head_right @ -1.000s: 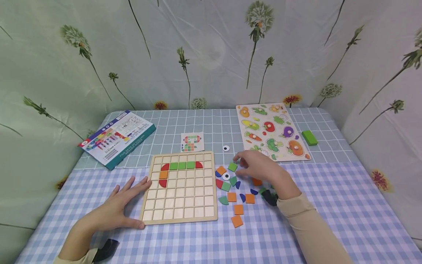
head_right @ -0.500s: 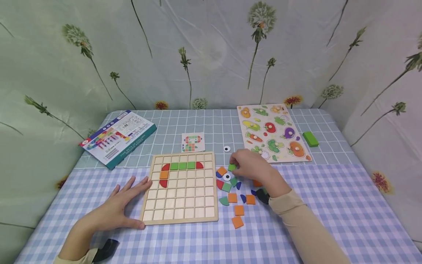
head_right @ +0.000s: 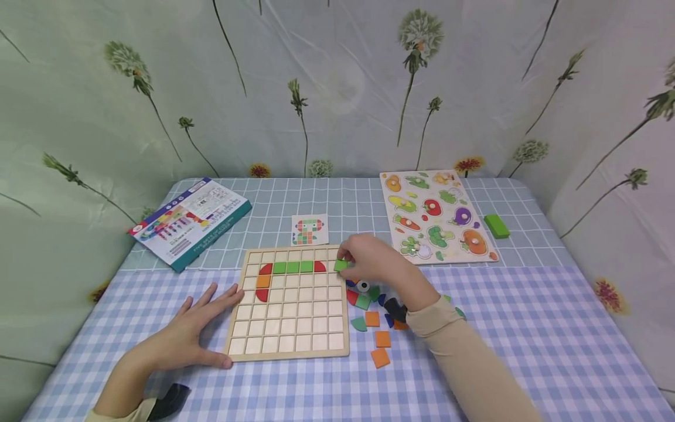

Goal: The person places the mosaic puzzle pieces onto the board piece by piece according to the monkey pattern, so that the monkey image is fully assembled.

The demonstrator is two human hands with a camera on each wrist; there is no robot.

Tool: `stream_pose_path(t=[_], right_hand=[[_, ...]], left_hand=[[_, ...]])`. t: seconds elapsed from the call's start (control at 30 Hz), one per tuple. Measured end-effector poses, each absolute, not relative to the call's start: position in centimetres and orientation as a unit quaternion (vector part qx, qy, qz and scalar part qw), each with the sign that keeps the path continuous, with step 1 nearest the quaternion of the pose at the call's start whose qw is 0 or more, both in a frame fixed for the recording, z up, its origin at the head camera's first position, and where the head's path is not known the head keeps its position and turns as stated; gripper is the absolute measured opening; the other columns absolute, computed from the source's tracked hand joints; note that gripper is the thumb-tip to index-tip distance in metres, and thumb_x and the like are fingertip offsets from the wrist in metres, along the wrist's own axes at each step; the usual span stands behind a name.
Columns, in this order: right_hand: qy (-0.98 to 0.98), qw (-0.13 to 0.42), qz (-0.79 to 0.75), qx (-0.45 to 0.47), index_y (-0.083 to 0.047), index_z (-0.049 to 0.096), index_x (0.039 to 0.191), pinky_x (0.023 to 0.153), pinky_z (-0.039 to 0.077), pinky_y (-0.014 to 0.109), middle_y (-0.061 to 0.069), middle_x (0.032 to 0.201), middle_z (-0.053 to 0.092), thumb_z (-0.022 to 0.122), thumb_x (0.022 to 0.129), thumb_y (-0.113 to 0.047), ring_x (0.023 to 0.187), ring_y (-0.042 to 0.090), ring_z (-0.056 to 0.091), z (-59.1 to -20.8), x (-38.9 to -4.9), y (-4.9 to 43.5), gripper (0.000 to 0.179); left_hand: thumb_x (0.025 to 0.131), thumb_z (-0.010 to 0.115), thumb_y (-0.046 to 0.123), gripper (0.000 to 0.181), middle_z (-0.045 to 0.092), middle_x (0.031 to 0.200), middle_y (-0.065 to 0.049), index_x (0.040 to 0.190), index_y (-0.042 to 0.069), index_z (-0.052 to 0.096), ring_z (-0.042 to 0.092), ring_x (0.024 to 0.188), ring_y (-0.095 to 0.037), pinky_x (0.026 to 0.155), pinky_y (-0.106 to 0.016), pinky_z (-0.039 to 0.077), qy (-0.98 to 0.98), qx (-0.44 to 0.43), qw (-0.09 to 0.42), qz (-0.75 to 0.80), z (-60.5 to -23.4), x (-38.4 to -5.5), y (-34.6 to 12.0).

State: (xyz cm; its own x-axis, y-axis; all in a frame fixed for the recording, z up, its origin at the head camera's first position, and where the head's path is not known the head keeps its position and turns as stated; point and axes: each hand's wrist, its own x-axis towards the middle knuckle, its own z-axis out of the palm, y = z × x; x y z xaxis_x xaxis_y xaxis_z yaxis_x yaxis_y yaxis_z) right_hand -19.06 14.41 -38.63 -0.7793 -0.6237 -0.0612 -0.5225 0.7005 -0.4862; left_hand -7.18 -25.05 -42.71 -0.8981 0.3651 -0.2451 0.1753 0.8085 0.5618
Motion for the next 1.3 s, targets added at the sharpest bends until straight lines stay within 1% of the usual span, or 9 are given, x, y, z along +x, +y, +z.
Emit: stream_pose_path(t=[0.2, 0.4, 0.53, 0.67, 0.93, 1.07, 1.3], right_hand=[[0.902, 0.126, -0.242, -0.336, -0.006, 0.078, 0.111, 0.081, 0.056, 0.026, 0.002, 0.099, 0.071, 0.083, 0.092, -0.018, 0.088, 0.014, 0.062, -38.6, -18.8, 11.8, 0.023], [0.888, 0.128, -0.241, -0.369, -0.006, 0.077, 0.107, 0.073, 0.048, 0.022, 0.003, 0.090, 0.067, 0.084, 0.092, -0.019, 0.080, 0.011, 0.054, -38.8, -18.9, 9.2, 0.020], [0.881, 0.142, -0.243, -0.379, -0.005, 0.078, 0.109, 0.071, 0.048, 0.020, 0.000, 0.086, 0.066, 0.084, 0.092, -0.016, 0.078, 0.009, 0.053, -39.0, -18.8, 7.6, 0.021], [0.878, 0.156, -0.244, -0.382, -0.005, 0.078, 0.109, 0.070, 0.046, 0.021, 0.001, 0.085, 0.065, 0.084, 0.091, -0.013, 0.077, 0.011, 0.052, -39.2, -18.5, 6.1, 0.020], [0.868, 0.163, -0.242, -0.401, -0.007, 0.077, 0.106, 0.077, 0.052, 0.022, -0.001, 0.090, 0.069, 0.080, 0.091, -0.010, 0.081, 0.009, 0.058, -40.3, -18.2, 4.1, 0.016], [0.863, 0.158, -0.243, -0.415, -0.006, 0.077, 0.104, 0.076, 0.053, 0.020, 0.000, 0.089, 0.071, 0.081, 0.090, -0.010, 0.079, 0.008, 0.060, -40.6, -18.1, 3.6, 0.014], [0.862, 0.164, -0.232, -0.419, -0.007, 0.078, 0.103, 0.074, 0.051, 0.018, 0.001, 0.088, 0.072, 0.084, 0.091, -0.012, 0.078, 0.008, 0.058, -40.5, -17.9, 2.9, 0.015]], left_hand=[[0.063, 0.096, 0.066, 0.124, 0.029, 0.179, -0.005, 0.167, 0.031, 0.039, 0.004, 0.165, -0.055, 0.119, -0.087, -0.006, 0.936, 0.144, 0.172, 0.272, -42.8, -7.2, -25.1], [0.063, 0.096, 0.065, 0.124, 0.029, 0.179, -0.004, 0.167, 0.032, 0.039, 0.004, 0.165, -0.055, 0.119, -0.087, -0.005, 0.936, 0.145, 0.171, 0.271, -42.8, -7.2, -25.1], [0.062, 0.097, 0.065, 0.124, 0.029, 0.179, -0.004, 0.167, 0.032, 0.039, 0.004, 0.165, -0.055, 0.119, -0.087, -0.005, 0.936, 0.145, 0.171, 0.271, -42.8, -7.2, -25.0], [0.062, 0.097, 0.065, 0.124, 0.029, 0.179, -0.004, 0.167, 0.032, 0.039, 0.004, 0.165, -0.055, 0.119, -0.087, -0.006, 0.936, 0.142, 0.173, 0.270, -42.8, -7.2, -25.0], [0.062, 0.097, 0.064, 0.124, 0.028, 0.179, -0.003, 0.168, 0.032, 0.039, 0.003, 0.166, -0.054, 0.119, -0.087, -0.007, 0.936, 0.136, 0.181, 0.270, -42.7, -7.2, -24.9], [0.063, 0.097, 0.064, 0.124, 0.029, 0.179, -0.004, 0.167, 0.032, 0.039, 0.003, 0.165, -0.054, 0.119, -0.087, -0.006, 0.936, 0.138, 0.178, 0.270, -42.7, -7.2, -24.9], [0.063, 0.097, 0.065, 0.124, 0.029, 0.179, -0.004, 0.167, 0.033, 0.039, 0.004, 0.165, -0.054, 0.119, -0.087, -0.006, 0.937, 0.139, 0.175, 0.268, -42.8, -7.2, -24.9]])
